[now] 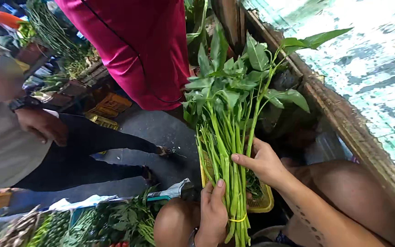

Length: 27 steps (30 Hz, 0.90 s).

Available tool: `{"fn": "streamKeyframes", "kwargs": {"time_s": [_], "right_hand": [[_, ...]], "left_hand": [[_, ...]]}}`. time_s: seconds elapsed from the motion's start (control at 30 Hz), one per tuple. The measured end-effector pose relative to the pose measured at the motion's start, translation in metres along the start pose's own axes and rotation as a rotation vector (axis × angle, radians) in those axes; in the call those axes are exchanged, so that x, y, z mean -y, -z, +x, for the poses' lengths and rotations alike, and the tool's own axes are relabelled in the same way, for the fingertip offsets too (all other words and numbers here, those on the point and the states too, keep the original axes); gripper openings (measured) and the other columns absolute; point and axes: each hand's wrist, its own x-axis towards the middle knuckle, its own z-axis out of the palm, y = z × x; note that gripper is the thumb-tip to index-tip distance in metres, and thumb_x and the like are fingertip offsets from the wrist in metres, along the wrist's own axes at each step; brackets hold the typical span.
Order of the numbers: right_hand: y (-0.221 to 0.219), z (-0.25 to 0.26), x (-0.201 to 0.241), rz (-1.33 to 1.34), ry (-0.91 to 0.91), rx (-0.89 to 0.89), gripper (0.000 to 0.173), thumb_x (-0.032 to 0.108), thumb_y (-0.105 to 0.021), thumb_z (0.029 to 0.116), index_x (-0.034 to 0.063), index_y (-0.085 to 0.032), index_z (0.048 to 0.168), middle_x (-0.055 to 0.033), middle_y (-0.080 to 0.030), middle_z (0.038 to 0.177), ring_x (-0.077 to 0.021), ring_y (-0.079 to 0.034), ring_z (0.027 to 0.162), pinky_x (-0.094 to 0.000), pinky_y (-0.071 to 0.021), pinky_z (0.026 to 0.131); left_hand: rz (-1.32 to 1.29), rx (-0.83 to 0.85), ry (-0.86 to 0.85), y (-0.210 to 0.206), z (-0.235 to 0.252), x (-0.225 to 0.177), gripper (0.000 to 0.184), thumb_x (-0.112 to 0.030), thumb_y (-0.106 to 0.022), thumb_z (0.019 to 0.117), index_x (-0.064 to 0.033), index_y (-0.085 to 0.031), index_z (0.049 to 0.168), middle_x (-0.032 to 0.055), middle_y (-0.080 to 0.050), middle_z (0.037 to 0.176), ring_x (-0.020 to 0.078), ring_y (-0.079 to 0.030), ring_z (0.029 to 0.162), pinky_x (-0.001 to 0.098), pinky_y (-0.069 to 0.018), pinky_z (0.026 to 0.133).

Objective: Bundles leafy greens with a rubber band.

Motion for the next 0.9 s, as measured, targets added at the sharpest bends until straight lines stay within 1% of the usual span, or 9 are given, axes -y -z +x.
{"fn": "streamKeyframes", "kwargs": {"time_s": [0.07, 0.13, 0.2, 0.37, 0.5, 0.6, 0.7, 0.8, 0.9], "right_hand": [[0.002, 0.0, 0.0, -0.002, 0.024, 0.014, 0.046, 0.028, -0.08, 0.0847, 0.0056, -0.063, 0.121, -0.0007, -0.075, 0.103, -0.0073, -0.073, 0.096, -0.0245, -0.062, 0.086], [0.005, 0.002, -0.001, -0.011, 0.0, 0.052, 0.044, 0.031, -0.081, 0.0854, 0.0064, -0.065, 0.119, -0.0003, -0.076, 0.101, -0.0072, -0.073, 0.094, -0.0244, -0.0621, 0.085], [0.008, 0.005, 0.0, 0.018, -0.056, 0.084, 0.04, 0.029, -0.082, 0.0865, 0.0054, -0.067, 0.115, -0.0016, -0.076, 0.097, -0.0089, -0.074, 0.09, -0.025, -0.0624, 0.084], [0.007, 0.007, -0.002, 0.189, -0.19, 0.153, 0.032, 0.022, -0.073, 0.0953, 0.0021, -0.062, 0.118, -0.0081, -0.073, 0.101, -0.0149, -0.073, 0.092, -0.03, -0.062, 0.086], [0.012, 0.004, 0.001, 0.061, -0.224, 0.336, 0.03, 0.028, -0.073, 0.0952, 0.0051, -0.067, 0.114, -0.0035, -0.075, 0.097, -0.0121, -0.073, 0.089, -0.0281, -0.0616, 0.083], [0.021, 0.004, 0.0, 0.033, -0.13, 0.548, 0.035, 0.021, -0.074, 0.0935, 0.0054, -0.064, 0.124, -0.0018, -0.074, 0.106, -0.0106, -0.071, 0.097, -0.0272, -0.0594, 0.089], [0.028, 0.004, 0.001, 0.085, -0.069, 0.665, 0.042, 0.008, -0.06, 0.0934, 0.0025, -0.058, 0.135, -0.0046, -0.07, 0.119, -0.014, -0.069, 0.106, -0.0326, -0.058, 0.096], [0.022, 0.005, -0.002, 0.032, -0.061, 0.534, 0.023, 0.008, -0.06, 0.0987, 0.0035, -0.067, 0.12, -0.0009, -0.073, 0.105, -0.0086, -0.07, 0.095, -0.0278, -0.0594, 0.089], [0.009, 0.006, -0.016, -0.049, -0.065, 0.375, 0.009, 0.007, -0.067, 0.0953, 0.0069, -0.073, 0.102, 0.0041, -0.073, 0.089, -0.0024, -0.068, 0.083, -0.0213, -0.0579, 0.079]], "left_hand": [[0.002, -0.015, -0.053, 0.001, 0.0, 0.002, 0.044, -0.037, -0.055, 0.1049, 0.0036, -0.057, 0.121, 0.0223, -0.073, 0.099, 0.034, -0.076, 0.08, 0.0483, -0.0661, 0.063], [0.002, 0.011, -0.1, 0.002, 0.0, 0.004, 0.054, -0.037, -0.076, 0.0919, 0.0028, -0.057, 0.123, 0.0201, -0.073, 0.097, 0.0316, -0.076, 0.078, 0.0459, -0.0664, 0.063], [0.021, 0.013, -0.111, 0.001, 0.0, 0.003, 0.059, -0.025, -0.085, 0.0843, 0.0044, -0.054, 0.124, 0.0205, -0.073, 0.096, 0.0306, -0.076, 0.077, 0.0443, -0.0665, 0.064], [0.135, -0.067, -0.126, 0.001, 0.003, 0.001, 0.048, -0.015, -0.076, 0.0901, 0.0099, -0.054, 0.125, 0.0228, -0.072, 0.098, 0.0335, -0.076, 0.081, 0.0477, -0.0668, 0.069], [0.137, -0.121, -0.141, 0.005, 0.004, 0.0, 0.044, -0.014, -0.072, 0.0921, 0.0101, -0.054, 0.124, 0.022, -0.073, 0.096, 0.0321, -0.076, 0.079, 0.0469, -0.0667, 0.068], [-0.021, -0.083, -0.083, 0.011, 0.004, -0.008, 0.052, -0.026, -0.076, 0.0922, 0.0075, -0.052, 0.125, 0.0233, -0.072, 0.096, 0.0329, -0.076, 0.078, 0.0471, -0.0662, 0.065], [-0.211, 0.027, 0.091, 0.02, 0.003, -0.017, 0.067, -0.041, -0.079, 0.0882, -0.001, -0.048, 0.133, 0.0243, -0.073, 0.101, 0.0355, -0.076, 0.079, 0.0472, -0.0653, 0.062], [-0.346, 0.142, 0.265, 0.025, 0.004, -0.017, 0.073, -0.038, -0.077, 0.0883, -0.0085, -0.039, 0.143, 0.0239, -0.067, 0.115, 0.0347, -0.073, 0.081, 0.0467, -0.064, 0.065], [-0.379, 0.135, 0.292, 0.025, 0.005, -0.01, 0.078, -0.041, -0.084, 0.0835, -0.0069, -0.041, 0.139, 0.0195, -0.066, 0.103, 0.0285, -0.071, 0.072, 0.0421, -0.0633, 0.063]]}}
